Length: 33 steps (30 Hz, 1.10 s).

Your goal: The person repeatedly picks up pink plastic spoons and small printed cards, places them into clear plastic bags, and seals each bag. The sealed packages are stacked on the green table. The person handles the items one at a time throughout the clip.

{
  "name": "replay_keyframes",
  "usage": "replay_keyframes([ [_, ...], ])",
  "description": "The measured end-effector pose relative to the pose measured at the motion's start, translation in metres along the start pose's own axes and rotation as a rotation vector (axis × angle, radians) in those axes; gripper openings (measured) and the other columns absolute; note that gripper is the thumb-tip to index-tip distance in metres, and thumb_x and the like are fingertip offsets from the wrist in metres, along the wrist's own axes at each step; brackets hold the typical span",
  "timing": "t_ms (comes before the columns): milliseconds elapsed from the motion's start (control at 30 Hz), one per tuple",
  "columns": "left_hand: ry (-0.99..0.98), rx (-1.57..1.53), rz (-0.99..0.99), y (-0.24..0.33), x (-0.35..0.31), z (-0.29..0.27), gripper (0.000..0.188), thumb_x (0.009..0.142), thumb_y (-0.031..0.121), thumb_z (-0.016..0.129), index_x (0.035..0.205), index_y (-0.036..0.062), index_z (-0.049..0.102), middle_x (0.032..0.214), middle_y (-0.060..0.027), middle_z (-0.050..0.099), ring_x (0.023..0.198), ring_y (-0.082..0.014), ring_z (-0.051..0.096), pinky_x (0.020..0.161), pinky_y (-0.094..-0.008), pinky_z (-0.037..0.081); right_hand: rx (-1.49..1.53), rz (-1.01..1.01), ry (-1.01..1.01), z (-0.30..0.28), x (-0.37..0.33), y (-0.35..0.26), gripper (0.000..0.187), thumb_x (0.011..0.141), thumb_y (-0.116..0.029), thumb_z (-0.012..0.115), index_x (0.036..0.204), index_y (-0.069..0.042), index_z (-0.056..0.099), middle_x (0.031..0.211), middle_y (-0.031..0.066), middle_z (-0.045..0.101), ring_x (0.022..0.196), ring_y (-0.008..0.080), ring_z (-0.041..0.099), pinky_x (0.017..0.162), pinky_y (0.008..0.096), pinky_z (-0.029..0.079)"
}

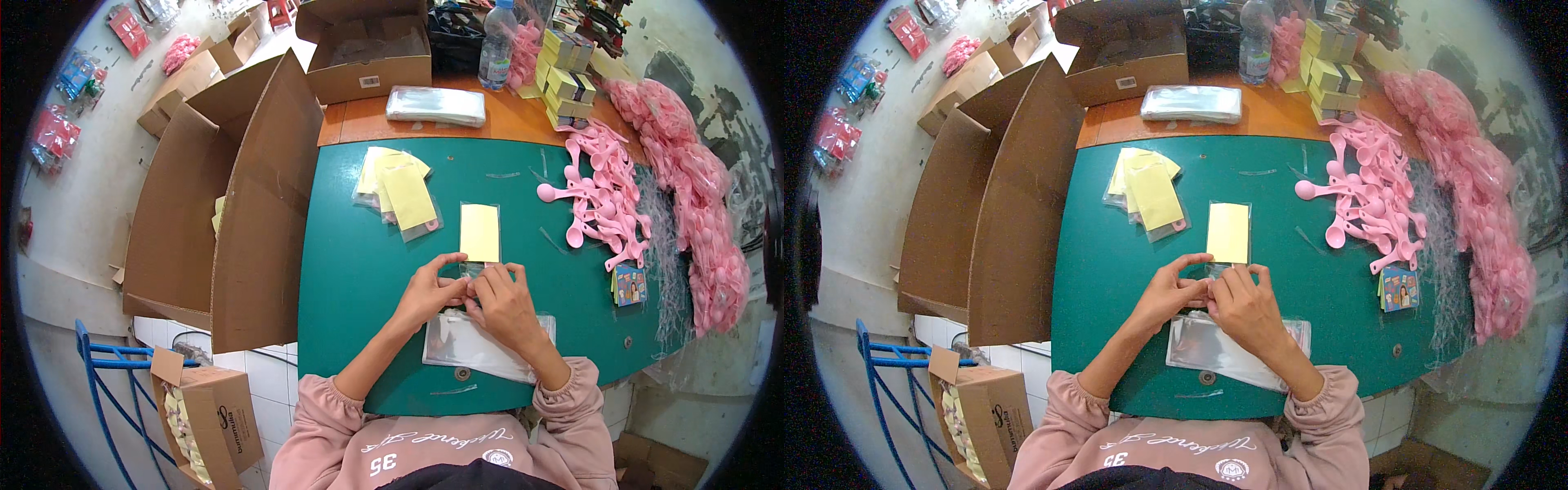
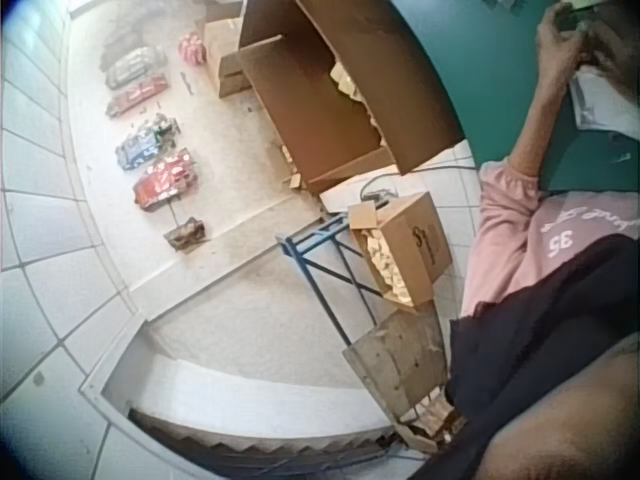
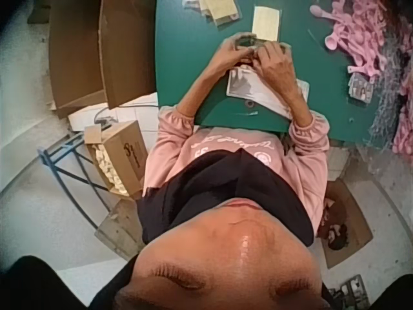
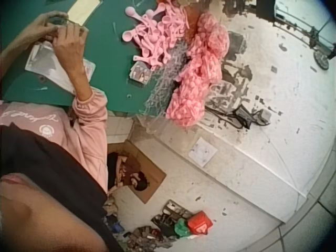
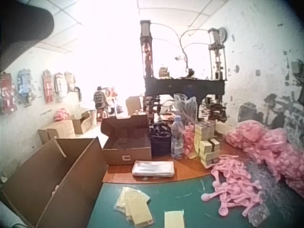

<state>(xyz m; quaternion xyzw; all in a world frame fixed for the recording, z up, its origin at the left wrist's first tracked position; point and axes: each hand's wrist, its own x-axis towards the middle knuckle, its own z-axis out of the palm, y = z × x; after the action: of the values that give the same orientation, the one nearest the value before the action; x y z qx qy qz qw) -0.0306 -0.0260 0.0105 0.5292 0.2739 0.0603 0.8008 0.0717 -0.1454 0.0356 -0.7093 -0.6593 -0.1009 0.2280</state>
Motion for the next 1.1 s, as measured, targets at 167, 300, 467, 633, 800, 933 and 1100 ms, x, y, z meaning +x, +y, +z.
replay_keyframes([
  [167,-0.021,0.046,-0.010,0.0006,0.0012,-0.0016,0.040,0.086,0.006,0.053,0.124,0.0010,0.040,0.086,-0.0135,0.064,0.078,-0.0148,0.063,0.070,-0.0263,0.053,0.018,-0.002,0.025,0.0020,-0.0002,0.0001,0.019,0.065,-0.013,0.065,0.076,-0.005,0.052,0.074,0.0066,0.050,0.079,0.0220,0.052,0.077,0.0402,0.037],
  [300,0.031,0.054,0.011,-0.0011,0.0002,0.0007,0.039,0.087,0.007,0.052,0.124,0.0022,0.040,0.086,-0.0136,0.064,0.079,-0.0148,0.063,0.068,-0.0258,0.053,0.019,0.012,0.015,0.0009,-0.0011,-0.0007,0.020,0.065,-0.014,0.066,0.077,-0.005,0.052,0.076,0.0068,0.051,0.080,0.0224,0.052,0.077,0.0404,0.037],
  [467,0.069,0.084,0.012,0.0034,-0.0020,0.0049,0.038,0.087,0.010,0.052,0.123,0.0041,0.042,0.083,-0.0119,0.065,0.075,-0.0127,0.063,0.063,-0.0236,0.052,0.055,0.081,-0.050,-0.0039,-0.0043,0.0016,0.024,0.065,-0.016,0.068,0.080,-0.005,0.052,0.083,0.0090,0.051,0.084,0.0240,0.051,0.078,0.0411,0.036],
  [633,0.044,0.170,-0.021,0.0041,-0.0019,0.0050,0.038,0.089,0.011,0.051,0.125,0.0056,0.040,0.085,-0.0121,0.064,0.075,-0.0137,0.063,0.063,-0.0244,0.053,0.087,0.081,-0.047,-0.0028,-0.0055,0.0036,0.024,0.066,-0.016,0.068,0.080,-0.005,0.052,0.082,0.0094,0.050,0.085,0.0246,0.051,0.080,0.0417,0.035],
  [800,0.045,0.226,0.012,0.0003,-0.0020,0.0027,0.055,0.087,0.007,0.053,0.134,0.0097,0.027,0.083,-0.0138,0.064,0.074,-0.0158,0.063,0.064,-0.0283,0.054,0.107,0.037,-0.065,-0.0018,-0.0057,0.0027,0.022,0.067,-0.016,0.067,0.079,-0.005,0.052,0.081,0.0085,0.050,0.086,0.0252,0.052,0.082,0.0419,0.035],
  [933,0.103,0.327,0.077,0.0022,-0.0049,0.0069,0.070,0.086,0.004,0.052,0.139,0.0124,0.007,0.082,-0.0152,0.064,0.072,-0.0167,0.063,0.065,-0.0305,0.054,0.119,0.040,-0.079,0.0012,-0.0067,0.0028,0.020,0.068,-0.015,0.066,0.078,-0.006,0.052,0.079,0.0079,0.050,0.088,0.0258,0.052,0.083,0.0424,0.034],
  [1100,0.085,0.431,0.155,0.0006,-0.0050,0.0033,0.087,0.086,0.002,0.051,0.136,0.0152,-0.019,0.083,-0.0168,0.064,0.072,-0.0183,0.063,0.066,-0.0331,0.054,0.163,0.057,-0.126,0.0020,-0.0083,0.0035,0.019,0.068,-0.014,0.065,0.078,-0.006,0.052,0.078,0.0083,0.050,0.088,0.0267,0.052,0.084,0.0426,0.034],
])
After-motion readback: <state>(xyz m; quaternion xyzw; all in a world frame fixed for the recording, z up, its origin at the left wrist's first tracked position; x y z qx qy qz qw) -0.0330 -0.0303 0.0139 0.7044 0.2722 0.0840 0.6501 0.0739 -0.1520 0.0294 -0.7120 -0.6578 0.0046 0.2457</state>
